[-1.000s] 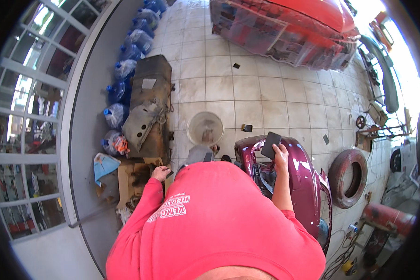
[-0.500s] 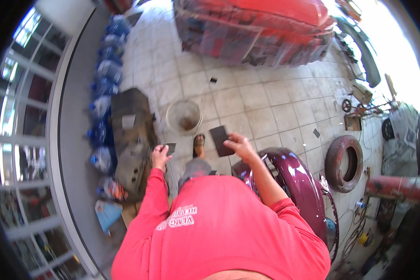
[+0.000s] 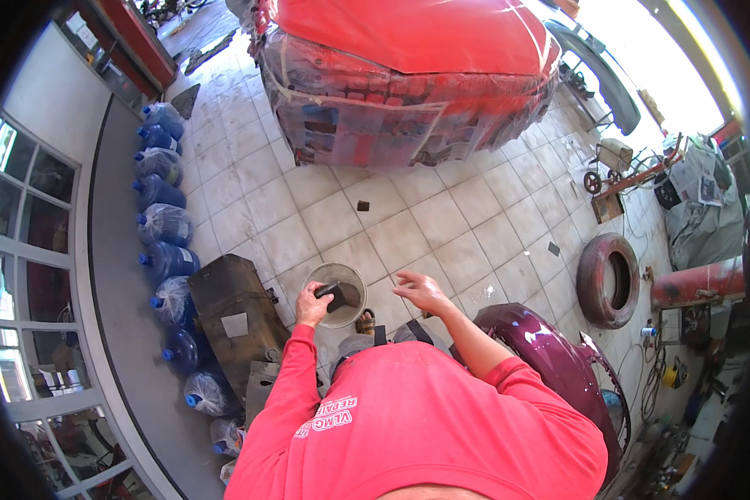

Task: The person cleans a maroon car bumper using a sponge and water. They repeatedly dip the sponge into a bucket and wipe the bumper surface, covering multiple areas.

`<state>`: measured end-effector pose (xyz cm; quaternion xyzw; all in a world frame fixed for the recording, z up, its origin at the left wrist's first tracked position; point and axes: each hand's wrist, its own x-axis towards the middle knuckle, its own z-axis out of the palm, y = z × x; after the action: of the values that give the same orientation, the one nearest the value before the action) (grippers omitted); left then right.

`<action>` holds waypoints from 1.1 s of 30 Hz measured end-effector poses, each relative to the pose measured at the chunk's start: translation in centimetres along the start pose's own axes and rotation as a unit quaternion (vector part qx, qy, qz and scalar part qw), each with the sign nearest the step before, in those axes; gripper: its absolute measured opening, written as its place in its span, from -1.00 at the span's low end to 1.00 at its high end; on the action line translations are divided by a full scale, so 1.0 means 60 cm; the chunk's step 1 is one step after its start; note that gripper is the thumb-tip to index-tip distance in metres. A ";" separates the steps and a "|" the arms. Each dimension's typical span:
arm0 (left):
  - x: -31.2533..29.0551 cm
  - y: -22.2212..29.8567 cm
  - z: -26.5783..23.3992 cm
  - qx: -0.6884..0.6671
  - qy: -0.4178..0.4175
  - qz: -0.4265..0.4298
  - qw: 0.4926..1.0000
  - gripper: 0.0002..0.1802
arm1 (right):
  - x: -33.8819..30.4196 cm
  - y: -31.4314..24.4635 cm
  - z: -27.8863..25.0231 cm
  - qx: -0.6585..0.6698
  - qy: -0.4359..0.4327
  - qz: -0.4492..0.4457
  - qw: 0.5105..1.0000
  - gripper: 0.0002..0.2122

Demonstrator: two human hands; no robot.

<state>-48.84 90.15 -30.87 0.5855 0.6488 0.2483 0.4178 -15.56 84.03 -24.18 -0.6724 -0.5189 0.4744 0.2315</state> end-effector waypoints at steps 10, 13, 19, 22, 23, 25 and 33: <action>0.092 -0.048 0.010 0.126 -0.002 -0.158 0.979 -0.56 | -0.036 0.318 -0.074 -0.268 -0.179 0.161 0.933 -0.48; 0.107 -0.067 0.025 0.131 -0.007 -0.145 0.981 -0.55 | -0.038 0.285 -0.105 -0.323 -0.391 0.167 0.845 -0.49; 0.137 -0.068 0.019 0.127 -0.002 -0.190 0.974 -0.59 | -0.017 0.218 -0.189 -0.106 -0.494 0.255 0.824 -0.48; 0.154 -0.068 0.019 0.118 0.006 -0.246 0.962 -0.60 | -0.012 0.209 -0.205 0.014 -0.475 0.303 0.826 -0.48; 0.159 -0.055 0.018 0.109 0.011 -0.251 0.962 -0.60 | -0.010 0.207 -0.209 0.037 -0.471 0.310 0.825 -0.47; 0.177 -0.039 0.017 0.085 0.023 -0.266 0.960 -0.61 | -0.001 0.204 -0.222 0.069 -0.467 0.320 0.821 -0.47; 0.257 -0.109 0.013 -0.005 0.081 -0.271 0.959 -0.61 | 0.026 0.183 -0.280 0.126 -0.463 0.348 0.806 -0.46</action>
<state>-51.27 103.67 -40.46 0.3634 0.8138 0.1757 0.4181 4.44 84.60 -26.19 -0.4731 -0.2318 0.8393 -0.1340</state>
